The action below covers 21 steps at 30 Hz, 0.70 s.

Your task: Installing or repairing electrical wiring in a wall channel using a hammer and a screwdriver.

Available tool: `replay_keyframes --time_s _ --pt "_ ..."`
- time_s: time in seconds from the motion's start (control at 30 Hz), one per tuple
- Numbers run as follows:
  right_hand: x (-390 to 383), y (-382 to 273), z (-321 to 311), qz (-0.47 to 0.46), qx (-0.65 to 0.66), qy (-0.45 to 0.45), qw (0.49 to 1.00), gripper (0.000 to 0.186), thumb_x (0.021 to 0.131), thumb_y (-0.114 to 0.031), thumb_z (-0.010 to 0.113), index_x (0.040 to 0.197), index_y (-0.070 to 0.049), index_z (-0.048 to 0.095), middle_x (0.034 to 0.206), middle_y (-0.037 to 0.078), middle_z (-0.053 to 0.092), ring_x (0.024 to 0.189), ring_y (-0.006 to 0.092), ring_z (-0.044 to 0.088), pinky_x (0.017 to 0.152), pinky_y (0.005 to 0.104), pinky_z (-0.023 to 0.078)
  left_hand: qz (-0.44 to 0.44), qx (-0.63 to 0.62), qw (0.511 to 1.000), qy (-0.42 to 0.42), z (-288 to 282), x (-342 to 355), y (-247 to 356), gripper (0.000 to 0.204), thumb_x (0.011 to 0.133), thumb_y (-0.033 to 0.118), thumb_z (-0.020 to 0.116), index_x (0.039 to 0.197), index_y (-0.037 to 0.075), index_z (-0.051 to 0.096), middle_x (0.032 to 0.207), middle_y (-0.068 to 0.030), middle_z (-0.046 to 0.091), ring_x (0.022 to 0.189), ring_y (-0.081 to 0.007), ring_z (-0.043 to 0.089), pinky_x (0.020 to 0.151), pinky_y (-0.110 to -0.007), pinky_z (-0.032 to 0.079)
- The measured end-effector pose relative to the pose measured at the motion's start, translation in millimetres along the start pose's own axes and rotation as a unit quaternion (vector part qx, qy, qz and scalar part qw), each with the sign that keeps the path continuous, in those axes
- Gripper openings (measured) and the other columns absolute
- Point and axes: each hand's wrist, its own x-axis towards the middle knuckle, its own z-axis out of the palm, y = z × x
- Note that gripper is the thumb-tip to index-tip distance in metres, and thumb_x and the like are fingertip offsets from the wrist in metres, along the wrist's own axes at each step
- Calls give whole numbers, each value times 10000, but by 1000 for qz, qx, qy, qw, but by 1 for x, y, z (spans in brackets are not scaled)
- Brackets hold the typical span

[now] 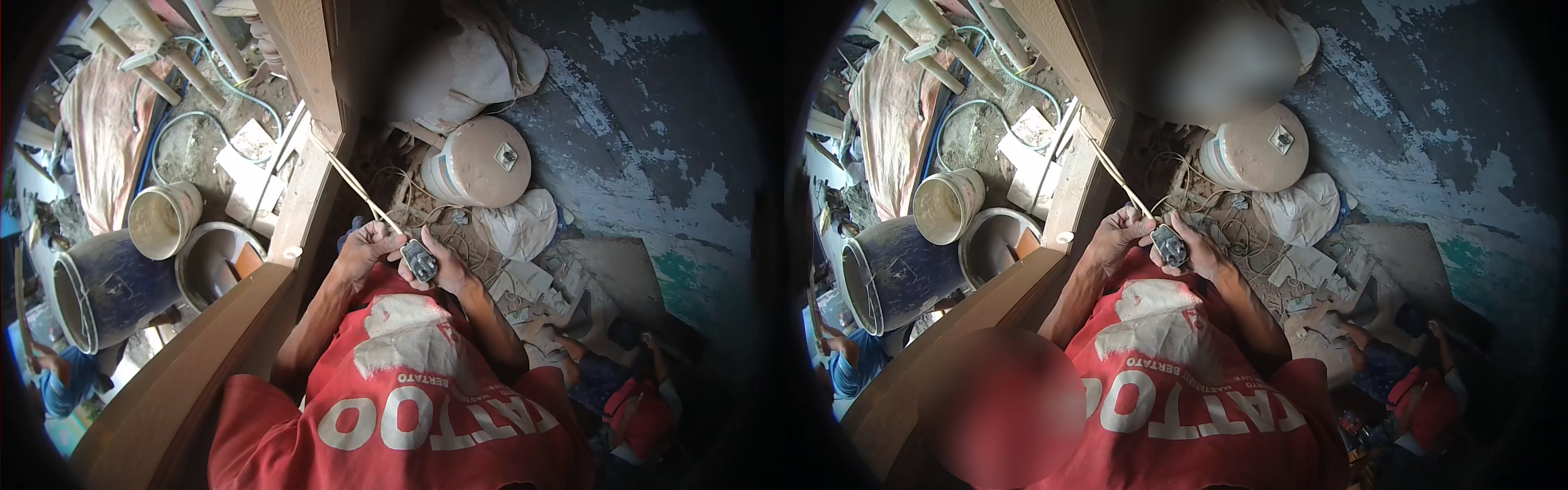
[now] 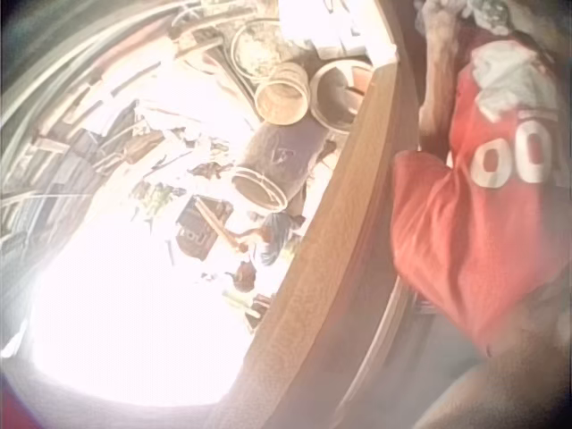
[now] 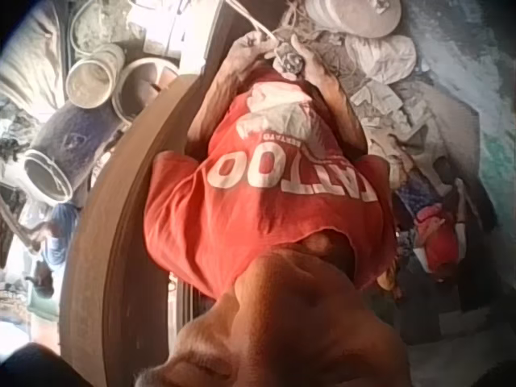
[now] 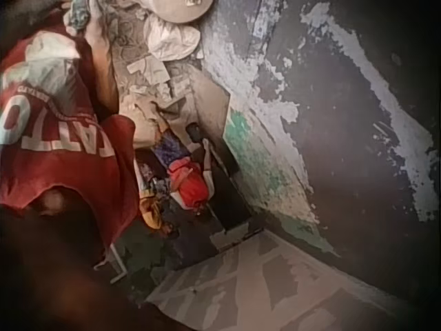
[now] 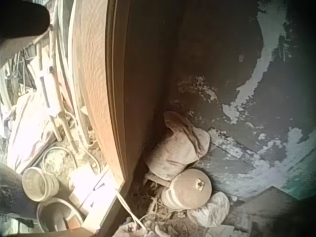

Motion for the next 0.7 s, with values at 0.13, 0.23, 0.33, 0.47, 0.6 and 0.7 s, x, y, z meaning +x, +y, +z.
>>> replay_keyframes --time_s 0.13,0.23,0.33,0.47,0.6,0.7 --pt "-1 -7 10 8 44 10 999 721 877 -601 205 1046 30 508 621 59 517 425 120 444 385 232 338 -5 0 1000 -14 -1 0 11 257 733 42 691 689 115 449 801 -73 627 713 -128 592 613 -236 468" --pt "-3 -10 21 5 18 31 999 728 864 -626 192 977 14 521 621 54 517 421 118 450 384 230 340 -28 -17 999 -24 1 -3 21 257 736 39 686 682 117 448 798 -72 629 740 -138 602 649 -249 473" --pt "-2 -2 26 -4 28 48 998 770 861 -630 158 1072 42 468 636 66 510 401 124 455 335 228 324 -37 -35 999 -19 0 -4 20 249 744 35 675 685 122 449 806 -75 633 736 -151 608 690 -270 485" --pt "-4 -4 38 -6 37 61 997 691 863 -625 159 1044 -30 461 661 80 516 405 137 465 338 232 343 -66 -49 996 -31 -6 -7 22 240 756 28 658 694 123 446 820 -83 635 750 -158 609 706 -283 488" --pt "-4 -2 43 -3 53 65 996 637 867 -619 166 1001 -67 454 670 88 521 410 142 475 335 234 346 -72 -56 995 -40 -9 -8 22 245 769 20 639 684 124 434 828 -87 634 767 -167 609 723 -293 480" --pt "-5 -2 43 1 40 60 997 632 872 -611 160 1003 -67 454 671 92 523 412 143 478 339 238 353 -58 -58 996 -39 -5 -11 25 248 769 14 636 682 122 431 813 -81 630 766 -167 609 722 -295 481"
